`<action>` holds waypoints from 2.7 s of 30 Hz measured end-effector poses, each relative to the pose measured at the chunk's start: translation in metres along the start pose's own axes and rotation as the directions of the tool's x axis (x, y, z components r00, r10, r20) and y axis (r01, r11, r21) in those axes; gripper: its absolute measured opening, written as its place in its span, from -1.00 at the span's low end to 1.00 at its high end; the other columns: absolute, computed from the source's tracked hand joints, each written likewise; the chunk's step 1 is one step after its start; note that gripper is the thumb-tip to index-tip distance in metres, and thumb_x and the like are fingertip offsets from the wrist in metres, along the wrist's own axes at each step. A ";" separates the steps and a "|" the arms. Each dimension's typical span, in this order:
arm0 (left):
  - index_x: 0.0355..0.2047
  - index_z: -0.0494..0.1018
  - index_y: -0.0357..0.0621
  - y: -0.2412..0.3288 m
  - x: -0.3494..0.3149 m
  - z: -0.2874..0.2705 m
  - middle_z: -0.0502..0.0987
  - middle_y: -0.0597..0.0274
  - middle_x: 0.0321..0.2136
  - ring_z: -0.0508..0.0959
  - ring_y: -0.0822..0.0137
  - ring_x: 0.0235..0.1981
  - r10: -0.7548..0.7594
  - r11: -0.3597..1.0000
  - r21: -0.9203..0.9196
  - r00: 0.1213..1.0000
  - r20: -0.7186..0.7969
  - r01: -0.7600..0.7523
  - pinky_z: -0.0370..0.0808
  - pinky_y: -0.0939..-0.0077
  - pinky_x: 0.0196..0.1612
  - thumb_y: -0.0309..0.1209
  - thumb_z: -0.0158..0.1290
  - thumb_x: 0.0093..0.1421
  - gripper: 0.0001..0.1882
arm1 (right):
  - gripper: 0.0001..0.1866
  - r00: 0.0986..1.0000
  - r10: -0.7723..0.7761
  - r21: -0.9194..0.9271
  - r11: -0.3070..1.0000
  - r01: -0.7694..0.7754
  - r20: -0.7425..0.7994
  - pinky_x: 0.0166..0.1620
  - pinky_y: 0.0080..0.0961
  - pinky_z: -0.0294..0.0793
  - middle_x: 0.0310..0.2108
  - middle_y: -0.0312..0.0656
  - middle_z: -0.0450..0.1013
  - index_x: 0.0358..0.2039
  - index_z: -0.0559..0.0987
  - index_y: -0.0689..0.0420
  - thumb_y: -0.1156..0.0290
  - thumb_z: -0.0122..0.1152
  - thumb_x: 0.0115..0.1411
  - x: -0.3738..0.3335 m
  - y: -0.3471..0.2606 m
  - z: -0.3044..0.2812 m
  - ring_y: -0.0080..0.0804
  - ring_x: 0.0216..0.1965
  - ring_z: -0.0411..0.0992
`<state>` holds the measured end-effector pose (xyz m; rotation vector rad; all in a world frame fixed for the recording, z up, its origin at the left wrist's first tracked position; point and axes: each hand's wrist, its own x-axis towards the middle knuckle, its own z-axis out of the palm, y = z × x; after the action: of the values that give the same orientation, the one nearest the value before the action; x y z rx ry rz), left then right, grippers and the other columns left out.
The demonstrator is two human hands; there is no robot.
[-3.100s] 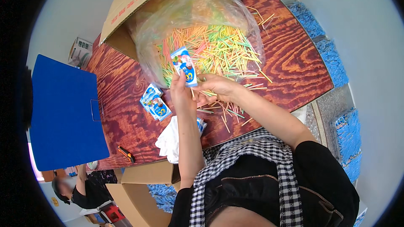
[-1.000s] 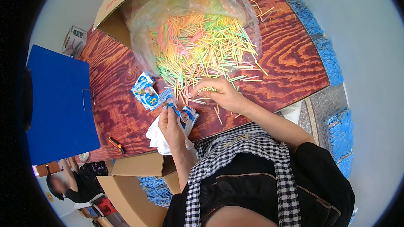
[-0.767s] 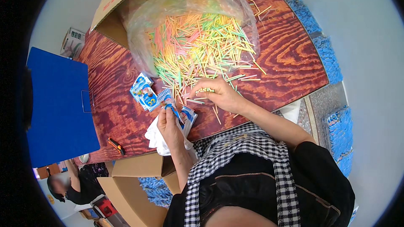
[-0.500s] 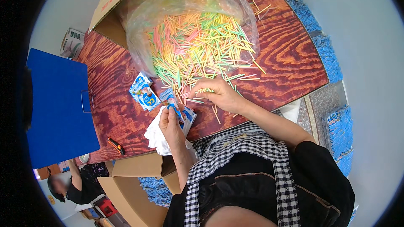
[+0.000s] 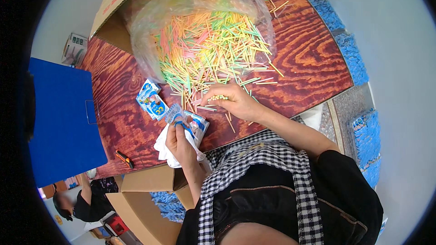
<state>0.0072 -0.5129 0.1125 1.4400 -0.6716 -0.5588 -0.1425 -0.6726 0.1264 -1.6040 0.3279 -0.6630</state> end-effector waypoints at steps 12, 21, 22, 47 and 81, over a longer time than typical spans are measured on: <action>-0.18 0.48 -0.36 0.003 -0.001 0.000 0.57 0.16 -0.32 0.54 0.43 -0.30 0.032 0.999 -0.023 0.999 0.033 -0.031 0.44 0.59 -0.20 -0.50 -0.08 0.31 -0.80 | -0.82 0.999 0.031 0.037 0.999 -0.030 -0.009 -0.05 -0.48 0.42 -0.24 -0.15 0.52 -0.27 0.59 0.26 0.65 0.06 0.15 -0.001 -0.001 0.003 -0.37 -0.14 0.46; -0.33 0.45 -0.42 0.010 -0.002 0.005 0.46 0.25 -0.38 0.41 0.50 -0.36 -0.008 0.999 -0.031 0.999 0.039 0.009 0.33 0.68 -0.27 -0.60 -0.06 0.24 -0.89 | -0.84 1.000 0.007 0.028 1.000 -0.007 -0.020 -0.05 -0.47 0.42 -0.27 -0.16 0.53 -0.28 0.60 0.26 0.63 0.09 0.14 -0.001 0.001 0.004 -0.36 -0.14 0.46; -0.33 0.45 -0.42 0.009 -0.003 0.004 0.46 0.25 -0.38 0.41 0.50 -0.36 -0.008 0.999 -0.031 0.999 0.037 0.009 0.33 0.68 -0.27 -0.60 -0.06 0.24 -0.89 | -0.84 1.000 0.007 0.027 1.000 -0.007 -0.018 -0.05 -0.47 0.42 -0.27 -0.16 0.53 -0.28 0.60 0.26 0.63 0.09 0.14 -0.001 0.001 0.004 -0.36 -0.14 0.46; -0.29 0.49 -0.40 -0.008 -0.008 0.035 0.50 0.27 -0.38 0.44 0.51 -0.34 -0.204 0.972 -0.055 0.936 0.288 0.229 0.36 0.66 -0.27 -0.56 0.01 0.22 -0.88 | -0.81 0.916 0.402 0.760 0.601 -0.249 -0.018 0.03 -0.32 0.43 -0.04 0.20 0.43 -0.16 0.38 0.19 0.35 -0.05 0.33 0.007 -0.025 0.011 -0.14 0.04 0.41; -0.28 0.47 -0.36 0.016 0.007 0.026 0.51 0.12 -0.25 0.48 0.35 -0.19 0.073 0.972 -0.225 0.997 -0.002 -0.072 0.38 0.49 -0.05 -0.57 -0.03 0.21 -0.88 | -0.94 0.987 -0.159 -0.484 0.864 0.138 -0.002 -0.31 -0.38 0.40 -0.43 -0.12 0.37 -0.42 0.49 0.26 0.58 0.17 0.05 0.002 -0.030 0.035 -0.18 -0.37 0.41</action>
<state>-0.0072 -0.5354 0.1292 1.1975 -0.6416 -0.5632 -0.1253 -0.6405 0.1553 -2.1137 0.4278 -0.7744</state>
